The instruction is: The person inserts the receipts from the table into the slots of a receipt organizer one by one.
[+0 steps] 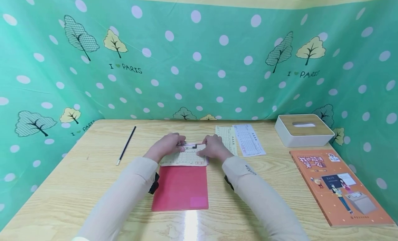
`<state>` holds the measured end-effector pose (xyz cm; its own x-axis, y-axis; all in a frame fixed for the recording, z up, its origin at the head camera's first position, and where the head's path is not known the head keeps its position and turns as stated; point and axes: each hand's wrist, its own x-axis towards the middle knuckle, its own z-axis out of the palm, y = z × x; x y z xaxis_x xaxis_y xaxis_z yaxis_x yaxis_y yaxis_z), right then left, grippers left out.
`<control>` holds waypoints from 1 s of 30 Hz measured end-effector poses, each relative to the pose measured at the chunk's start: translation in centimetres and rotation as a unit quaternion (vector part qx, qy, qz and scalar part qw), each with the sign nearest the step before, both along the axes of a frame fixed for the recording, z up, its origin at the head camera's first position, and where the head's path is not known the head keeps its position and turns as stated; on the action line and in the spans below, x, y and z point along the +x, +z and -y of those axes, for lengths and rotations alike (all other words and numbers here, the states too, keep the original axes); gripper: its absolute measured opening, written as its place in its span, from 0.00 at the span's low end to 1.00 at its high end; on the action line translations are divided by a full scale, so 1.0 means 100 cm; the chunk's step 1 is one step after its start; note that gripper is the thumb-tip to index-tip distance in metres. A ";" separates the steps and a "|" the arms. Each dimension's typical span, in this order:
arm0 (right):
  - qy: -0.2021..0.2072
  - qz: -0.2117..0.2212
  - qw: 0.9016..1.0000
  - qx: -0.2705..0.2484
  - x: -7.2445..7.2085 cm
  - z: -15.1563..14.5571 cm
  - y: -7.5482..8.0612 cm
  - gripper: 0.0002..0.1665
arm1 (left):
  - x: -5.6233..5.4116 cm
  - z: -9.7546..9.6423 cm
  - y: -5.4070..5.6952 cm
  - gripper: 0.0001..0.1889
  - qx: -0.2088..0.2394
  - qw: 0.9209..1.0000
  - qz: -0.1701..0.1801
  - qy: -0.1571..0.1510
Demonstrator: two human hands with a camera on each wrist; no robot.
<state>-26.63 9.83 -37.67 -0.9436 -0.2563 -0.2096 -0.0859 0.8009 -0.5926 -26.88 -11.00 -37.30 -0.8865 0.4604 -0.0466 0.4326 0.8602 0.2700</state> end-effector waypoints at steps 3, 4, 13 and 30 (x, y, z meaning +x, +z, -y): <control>-0.002 0.001 1.000 -0.001 0.000 0.000 0.000 0.25 | -0.001 -0.001 -0.001 0.10 -0.003 1.000 -0.004 0.000; -0.002 0.004 1.000 -0.003 0.000 -0.001 0.000 0.25 | -0.001 -0.001 -0.001 0.10 -0.005 1.000 -0.006 0.000; 0.007 0.043 0.998 -0.034 0.002 -0.001 0.011 0.20 | 0.000 -0.001 0.004 0.09 -0.008 1.000 0.002 0.007; -0.138 0.056 0.984 -0.099 0.012 0.001 0.008 0.16 | -0.001 0.000 0.002 0.10 -0.007 1.000 0.006 0.009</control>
<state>-25.47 9.77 -36.89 -0.9568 -0.0401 -0.2880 0.1933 0.6524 -0.7329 -26.96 -10.99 -37.12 -0.8936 0.4443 -0.0633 0.4147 0.8714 0.2619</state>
